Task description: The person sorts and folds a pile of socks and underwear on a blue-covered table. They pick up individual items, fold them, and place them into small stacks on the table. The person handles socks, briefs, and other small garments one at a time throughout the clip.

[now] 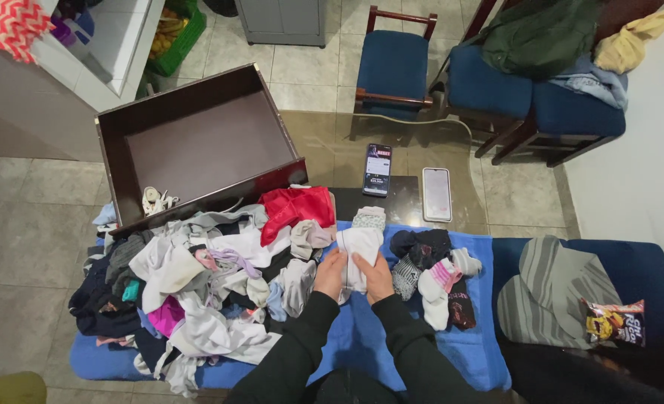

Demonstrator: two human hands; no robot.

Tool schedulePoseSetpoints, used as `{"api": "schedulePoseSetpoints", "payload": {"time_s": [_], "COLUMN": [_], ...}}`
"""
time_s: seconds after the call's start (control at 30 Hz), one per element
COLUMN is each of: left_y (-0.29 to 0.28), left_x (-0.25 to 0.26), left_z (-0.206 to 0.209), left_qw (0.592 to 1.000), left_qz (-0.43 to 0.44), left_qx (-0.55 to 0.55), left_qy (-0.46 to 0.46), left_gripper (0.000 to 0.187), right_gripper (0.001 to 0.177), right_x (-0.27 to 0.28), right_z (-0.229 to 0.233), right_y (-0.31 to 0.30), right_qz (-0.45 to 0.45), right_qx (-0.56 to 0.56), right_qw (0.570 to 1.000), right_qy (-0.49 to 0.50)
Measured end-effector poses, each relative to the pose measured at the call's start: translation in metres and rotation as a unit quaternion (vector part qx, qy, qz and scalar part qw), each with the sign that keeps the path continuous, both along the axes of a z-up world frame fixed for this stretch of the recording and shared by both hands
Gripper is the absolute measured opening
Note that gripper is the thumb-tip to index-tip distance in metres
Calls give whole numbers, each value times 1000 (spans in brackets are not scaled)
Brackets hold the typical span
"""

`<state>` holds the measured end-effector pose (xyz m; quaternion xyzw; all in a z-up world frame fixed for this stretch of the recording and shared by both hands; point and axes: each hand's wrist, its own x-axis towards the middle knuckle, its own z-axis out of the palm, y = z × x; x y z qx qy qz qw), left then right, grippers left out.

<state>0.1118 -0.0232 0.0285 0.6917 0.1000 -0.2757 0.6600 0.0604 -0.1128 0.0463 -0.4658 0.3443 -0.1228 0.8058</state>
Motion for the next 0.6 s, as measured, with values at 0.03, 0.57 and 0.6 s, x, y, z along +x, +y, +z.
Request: {"api": "schedulePoseSetpoints", "payload": {"time_s": [0.03, 0.57, 0.6], "left_y": [0, 69, 69], "left_x": [-2, 19, 16], "left_z": [-17, -116, -80], "left_qw": [1000, 994, 994], "left_qz": [0, 93, 89], "left_qx": [0, 15, -3], "left_qy": [-1, 61, 62], "left_gripper": [38, 25, 18], "right_gripper": [46, 69, 68], "right_x": [1, 106, 119], "right_z": [7, -91, -94], "right_y": [2, -40, -43], "right_qz": [0, 14, 8], "right_qx": [0, -150, -165], "right_qw": [1000, 981, 980], "right_qy": [-1, 125, 115]}}
